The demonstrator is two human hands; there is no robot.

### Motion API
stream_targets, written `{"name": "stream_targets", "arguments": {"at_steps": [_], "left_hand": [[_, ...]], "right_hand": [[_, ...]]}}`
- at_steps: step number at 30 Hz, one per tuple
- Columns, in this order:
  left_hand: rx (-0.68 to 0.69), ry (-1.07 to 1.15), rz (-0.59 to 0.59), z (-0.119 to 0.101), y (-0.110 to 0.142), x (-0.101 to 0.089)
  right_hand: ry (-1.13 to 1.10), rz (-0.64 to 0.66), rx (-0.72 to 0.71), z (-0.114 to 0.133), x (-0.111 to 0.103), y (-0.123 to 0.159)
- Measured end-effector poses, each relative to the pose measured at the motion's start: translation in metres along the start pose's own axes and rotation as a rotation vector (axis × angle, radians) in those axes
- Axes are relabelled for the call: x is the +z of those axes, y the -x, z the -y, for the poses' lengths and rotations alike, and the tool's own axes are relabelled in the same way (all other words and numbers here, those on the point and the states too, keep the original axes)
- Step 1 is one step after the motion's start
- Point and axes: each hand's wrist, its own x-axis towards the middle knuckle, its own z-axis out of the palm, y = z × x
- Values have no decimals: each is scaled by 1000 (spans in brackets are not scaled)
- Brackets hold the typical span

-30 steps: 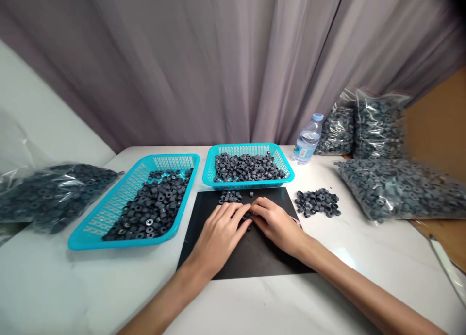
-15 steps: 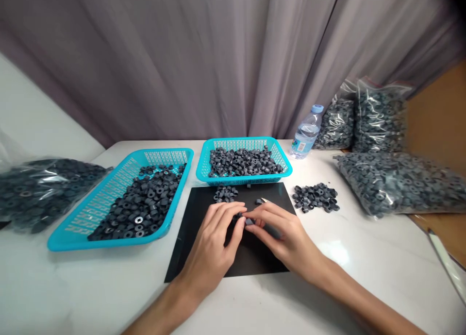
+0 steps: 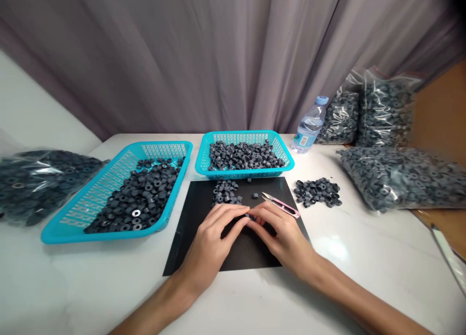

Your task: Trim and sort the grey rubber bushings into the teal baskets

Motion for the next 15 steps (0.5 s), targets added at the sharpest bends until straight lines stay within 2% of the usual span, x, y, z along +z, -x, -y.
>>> {"name": "stream_targets", "arguments": {"at_steps": [3, 5, 8, 15], "left_hand": [[44, 4, -56, 0, 0, 1], [20, 26, -90, -2, -1, 1], [-87, 107, -121, -8, -2, -1], [-295, 328, -79, -4, -7, 0]], "right_hand": [[8, -6, 36, 0, 1, 1], [14, -12, 56, 0, 1, 2], [17, -26, 68, 0, 0, 1], [0, -33, 36, 1, -1, 1]]}}
